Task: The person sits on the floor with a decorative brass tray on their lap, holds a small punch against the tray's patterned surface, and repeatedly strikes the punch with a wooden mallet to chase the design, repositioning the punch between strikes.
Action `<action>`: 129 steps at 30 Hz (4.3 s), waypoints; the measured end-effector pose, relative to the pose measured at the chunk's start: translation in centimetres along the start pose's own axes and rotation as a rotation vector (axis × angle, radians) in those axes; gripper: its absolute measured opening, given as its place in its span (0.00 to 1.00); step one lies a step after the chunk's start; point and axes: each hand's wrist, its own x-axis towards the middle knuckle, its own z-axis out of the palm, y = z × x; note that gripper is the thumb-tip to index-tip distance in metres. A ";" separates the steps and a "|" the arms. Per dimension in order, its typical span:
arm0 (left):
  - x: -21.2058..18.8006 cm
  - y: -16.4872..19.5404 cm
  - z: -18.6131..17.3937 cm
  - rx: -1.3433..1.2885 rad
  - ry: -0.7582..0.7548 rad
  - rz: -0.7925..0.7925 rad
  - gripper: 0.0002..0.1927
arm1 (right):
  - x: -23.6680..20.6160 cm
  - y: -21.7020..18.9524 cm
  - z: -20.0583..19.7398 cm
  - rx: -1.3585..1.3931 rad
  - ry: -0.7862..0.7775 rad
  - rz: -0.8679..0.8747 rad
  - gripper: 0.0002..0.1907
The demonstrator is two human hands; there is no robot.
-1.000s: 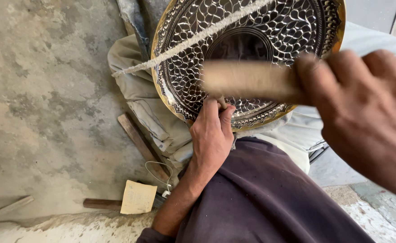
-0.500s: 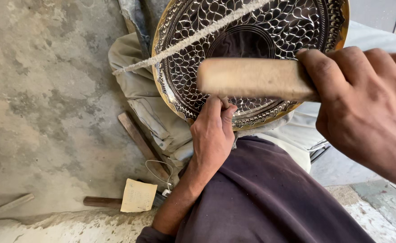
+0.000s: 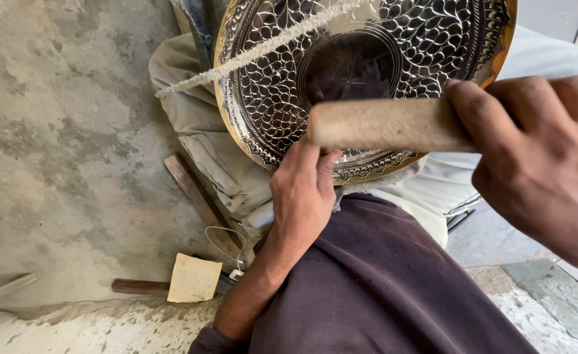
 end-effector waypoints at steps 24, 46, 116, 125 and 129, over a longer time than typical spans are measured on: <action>0.0 -0.8 0.4 -0.050 0.059 -0.044 0.12 | 5.7 0.9 -1.8 0.447 0.033 0.064 0.28; 0.0 -1.3 0.9 -0.069 0.033 -0.057 0.11 | 5.1 0.3 -2.5 -0.044 -0.015 -0.092 0.26; 0.0 -1.2 2.0 -0.075 -0.001 -0.058 0.11 | 1.3 0.0 -1.4 -0.085 -0.043 0.000 0.24; 0.5 -0.8 2.3 -0.173 -0.018 0.014 0.11 | 0.8 3.0 0.2 0.002 -0.012 0.091 0.30; 0.4 -1.0 2.5 -0.151 -0.006 0.016 0.11 | 1.1 2.8 -0.7 -0.024 0.018 0.040 0.28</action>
